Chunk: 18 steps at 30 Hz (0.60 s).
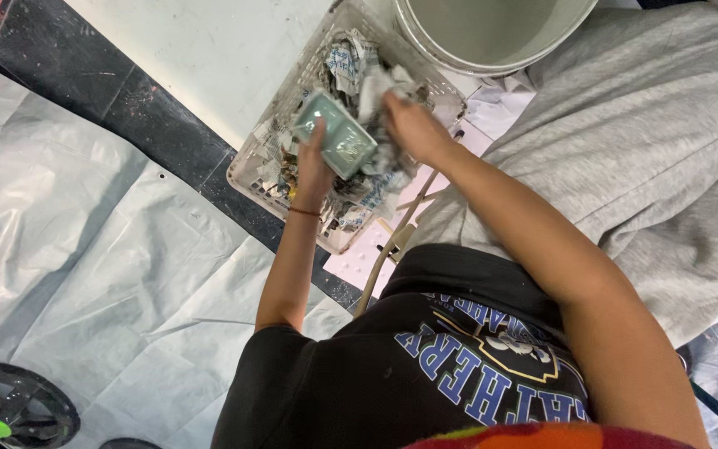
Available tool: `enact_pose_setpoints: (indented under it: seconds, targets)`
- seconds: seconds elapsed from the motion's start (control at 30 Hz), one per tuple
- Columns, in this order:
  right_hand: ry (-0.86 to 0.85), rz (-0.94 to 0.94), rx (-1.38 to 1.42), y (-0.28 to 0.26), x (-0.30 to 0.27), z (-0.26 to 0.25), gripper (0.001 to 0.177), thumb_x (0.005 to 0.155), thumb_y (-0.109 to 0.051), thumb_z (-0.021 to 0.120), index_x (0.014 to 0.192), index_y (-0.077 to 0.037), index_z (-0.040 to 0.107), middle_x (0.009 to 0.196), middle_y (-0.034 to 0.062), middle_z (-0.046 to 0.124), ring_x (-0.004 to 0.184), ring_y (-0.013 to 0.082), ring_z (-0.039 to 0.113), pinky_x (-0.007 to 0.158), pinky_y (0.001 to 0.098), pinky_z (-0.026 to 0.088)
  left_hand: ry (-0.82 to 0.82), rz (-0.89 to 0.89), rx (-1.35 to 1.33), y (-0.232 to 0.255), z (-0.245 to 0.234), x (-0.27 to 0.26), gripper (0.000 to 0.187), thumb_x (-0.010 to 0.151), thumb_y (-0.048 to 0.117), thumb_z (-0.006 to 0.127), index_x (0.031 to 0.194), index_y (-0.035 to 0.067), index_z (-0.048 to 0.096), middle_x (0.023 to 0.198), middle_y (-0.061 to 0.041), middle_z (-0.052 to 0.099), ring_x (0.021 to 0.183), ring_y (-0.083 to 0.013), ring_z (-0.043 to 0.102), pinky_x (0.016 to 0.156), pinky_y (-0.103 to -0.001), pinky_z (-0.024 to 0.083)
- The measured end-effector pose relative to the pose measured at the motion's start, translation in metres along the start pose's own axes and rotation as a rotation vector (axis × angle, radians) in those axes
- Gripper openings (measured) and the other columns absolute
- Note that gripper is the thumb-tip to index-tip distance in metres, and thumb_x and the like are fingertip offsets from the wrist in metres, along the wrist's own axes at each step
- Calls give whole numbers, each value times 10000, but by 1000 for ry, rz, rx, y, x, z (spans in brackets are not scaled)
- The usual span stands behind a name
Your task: The person sits and wraps individual glassware and ceramic items with newspaper. They wipe a glass with a cloth, then wrap it in newspaper and place it on a shelf. They repeat the process with a bowl and a small glass, using newspaper from a nearby basket.
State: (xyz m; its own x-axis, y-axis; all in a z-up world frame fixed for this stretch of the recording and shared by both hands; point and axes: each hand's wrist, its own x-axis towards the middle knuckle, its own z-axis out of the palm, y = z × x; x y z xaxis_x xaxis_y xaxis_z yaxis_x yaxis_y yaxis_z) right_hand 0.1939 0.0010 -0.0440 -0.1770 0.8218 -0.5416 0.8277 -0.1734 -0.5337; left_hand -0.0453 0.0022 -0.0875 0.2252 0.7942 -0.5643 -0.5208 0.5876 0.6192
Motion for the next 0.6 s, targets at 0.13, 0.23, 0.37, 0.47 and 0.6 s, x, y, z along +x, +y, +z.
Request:
enact_pose_setpoints:
  seconds: [0.13, 0.23, 0.37, 0.47, 0.6]
  targets:
    - [-356, -64, 6, 7, 0, 8, 680, 946, -213, 610, 1552, -131, 313, 1401, 187, 552, 1265, 377, 551, 1068, 490, 404, 82, -86, 237, -32, 13, 13, 630, 923, 419, 673, 1371, 21, 480, 1190, -172, 653, 1053, -292, 702, 897, -419, 587]
    - [-304, 34, -236, 28, -4, 6, 621, 942, -191, 600, 1527, -146, 396, 1499, 169, 530, 1335, 367, 534, 1115, 500, 397, 121, 141, 463, -51, 16, 17, 582, 1017, 427, 641, 1362, -35, 560, 1245, -161, 675, 1097, -206, 655, 963, -334, 542]
    - [-163, -89, -6, 34, -21, -27, 602, 922, -118, 570, 1511, -88, 445, 1460, 215, 575, 1282, 357, 594, 1081, 455, 479, 44, 237, 219, -39, 41, -3, 493, 1052, 352, 605, 1350, -39, 562, 1249, -150, 653, 1092, -185, 648, 956, -337, 556]
    - [-356, 6, 525, 5, -52, -64, 592, 994, -230, 525, 1527, -84, 313, 1254, 209, 689, 1160, 254, 686, 1010, 368, 549, -19, 156, -45, -14, 77, -24, 431, 1033, 286, 588, 1345, -7, 535, 1249, -139, 651, 1110, -204, 671, 965, -362, 578]
    - [-129, 9, 562, -43, -105, -99, 446, 1029, -309, 593, 1362, -33, 484, 943, 161, 742, 824, 193, 745, 722, 323, 598, -185, 118, -123, 9, 121, -51, 414, 995, 181, 618, 1362, 23, 506, 1287, -101, 640, 1151, -181, 663, 985, -363, 581]
